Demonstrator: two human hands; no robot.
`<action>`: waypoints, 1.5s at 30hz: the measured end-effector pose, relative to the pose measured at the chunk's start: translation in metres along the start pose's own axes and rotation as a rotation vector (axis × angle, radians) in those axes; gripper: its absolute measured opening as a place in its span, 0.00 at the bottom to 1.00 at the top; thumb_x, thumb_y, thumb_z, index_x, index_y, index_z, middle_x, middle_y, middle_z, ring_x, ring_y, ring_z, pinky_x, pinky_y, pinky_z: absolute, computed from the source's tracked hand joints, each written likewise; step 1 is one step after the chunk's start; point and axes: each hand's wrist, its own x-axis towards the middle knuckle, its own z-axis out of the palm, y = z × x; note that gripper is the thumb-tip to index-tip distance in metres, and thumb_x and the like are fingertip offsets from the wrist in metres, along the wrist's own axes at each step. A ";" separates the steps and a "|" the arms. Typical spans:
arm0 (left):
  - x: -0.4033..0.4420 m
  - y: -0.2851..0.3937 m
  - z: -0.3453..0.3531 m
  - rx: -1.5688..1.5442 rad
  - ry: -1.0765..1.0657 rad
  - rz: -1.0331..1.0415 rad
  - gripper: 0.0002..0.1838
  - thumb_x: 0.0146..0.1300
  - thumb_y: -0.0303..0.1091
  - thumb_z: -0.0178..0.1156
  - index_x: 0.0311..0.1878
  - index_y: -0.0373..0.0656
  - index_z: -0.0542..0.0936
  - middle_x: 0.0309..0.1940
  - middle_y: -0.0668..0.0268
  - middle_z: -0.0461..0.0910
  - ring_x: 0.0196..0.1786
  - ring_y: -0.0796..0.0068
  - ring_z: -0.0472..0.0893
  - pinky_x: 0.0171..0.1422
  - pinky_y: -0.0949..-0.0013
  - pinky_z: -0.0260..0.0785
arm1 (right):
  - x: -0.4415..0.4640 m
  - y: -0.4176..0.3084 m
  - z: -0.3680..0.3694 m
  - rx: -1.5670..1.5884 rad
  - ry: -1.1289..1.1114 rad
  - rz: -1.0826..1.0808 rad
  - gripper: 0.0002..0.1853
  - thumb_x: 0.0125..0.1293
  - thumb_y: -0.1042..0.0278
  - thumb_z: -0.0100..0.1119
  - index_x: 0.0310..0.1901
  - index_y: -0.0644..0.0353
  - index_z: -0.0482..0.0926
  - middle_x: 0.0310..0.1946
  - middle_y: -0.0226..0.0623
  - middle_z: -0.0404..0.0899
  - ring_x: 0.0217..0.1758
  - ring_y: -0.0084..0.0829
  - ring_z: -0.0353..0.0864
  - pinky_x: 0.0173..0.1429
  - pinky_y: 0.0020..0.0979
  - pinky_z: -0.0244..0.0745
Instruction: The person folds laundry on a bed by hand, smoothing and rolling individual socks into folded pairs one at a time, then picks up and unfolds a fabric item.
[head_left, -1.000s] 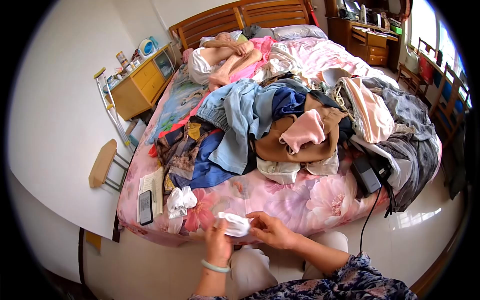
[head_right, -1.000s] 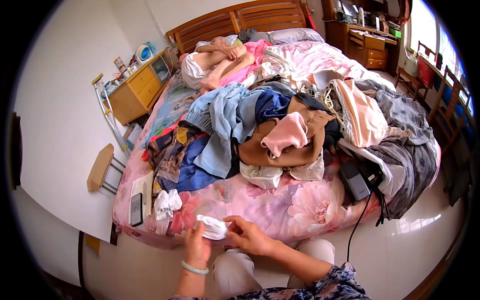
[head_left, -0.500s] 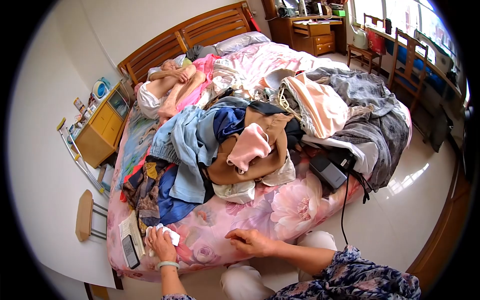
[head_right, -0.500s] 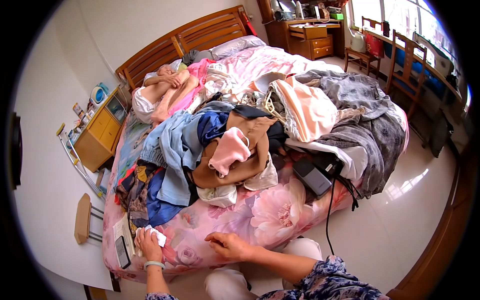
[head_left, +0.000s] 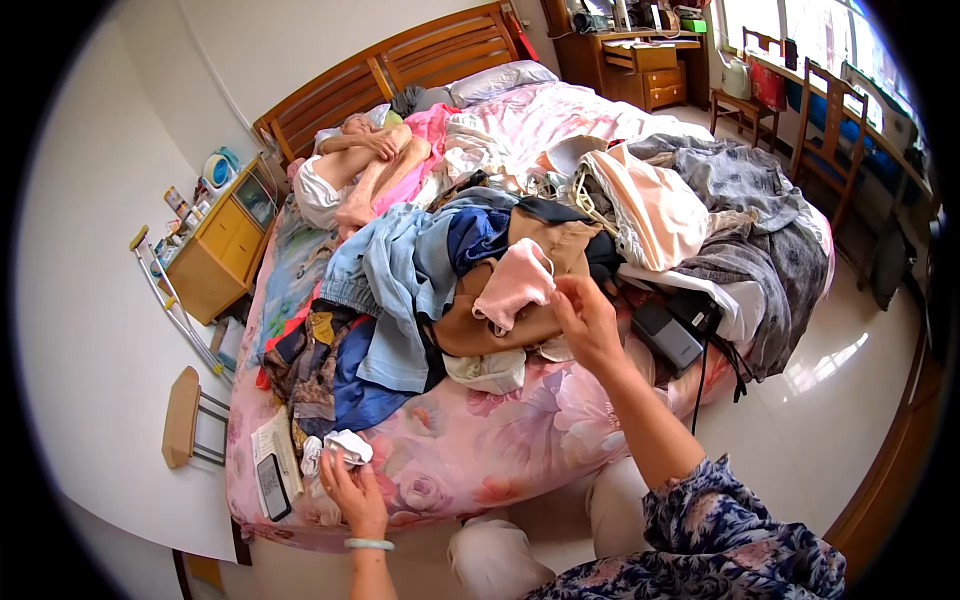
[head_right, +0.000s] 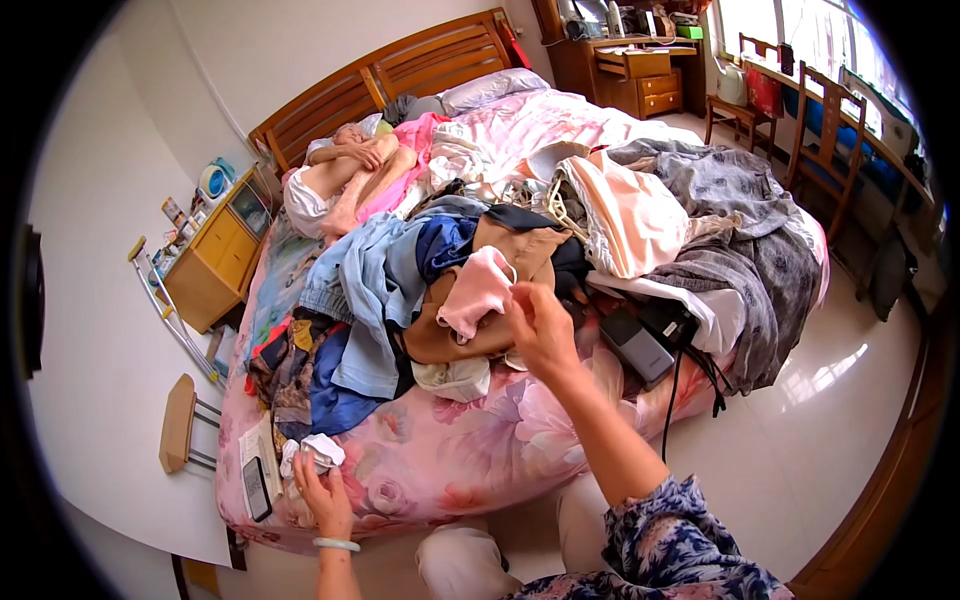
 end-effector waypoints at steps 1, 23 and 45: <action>-0.009 0.009 0.002 -0.012 0.009 0.013 0.28 0.62 0.33 0.59 0.65 0.35 0.66 0.69 0.44 0.57 0.72 0.43 0.55 0.73 0.50 0.51 | 0.013 -0.001 0.001 -0.222 0.022 -0.131 0.13 0.65 0.68 0.58 0.49 0.64 0.76 0.34 0.38 0.79 0.34 0.32 0.78 0.41 0.32 0.74; -0.037 0.100 -0.007 -1.901 -0.315 -0.502 0.37 0.66 0.63 0.49 0.64 0.39 0.70 0.61 0.57 0.73 0.63 0.56 0.73 0.67 0.52 0.65 | -0.115 -0.051 0.059 0.623 -0.617 0.397 0.10 0.72 0.64 0.55 0.41 0.62 0.79 0.26 0.17 0.71 0.27 0.11 0.64 0.28 0.18 0.61; -0.044 0.126 0.012 -1.712 -0.371 -0.551 0.21 0.67 0.28 0.54 0.63 0.42 0.67 0.58 0.60 0.74 0.62 0.60 0.74 0.64 0.52 0.70 | -0.128 -0.016 0.050 0.905 -0.674 0.790 0.33 0.71 0.44 0.48 0.67 0.60 0.61 0.61 0.44 0.69 0.63 0.38 0.70 0.64 0.41 0.68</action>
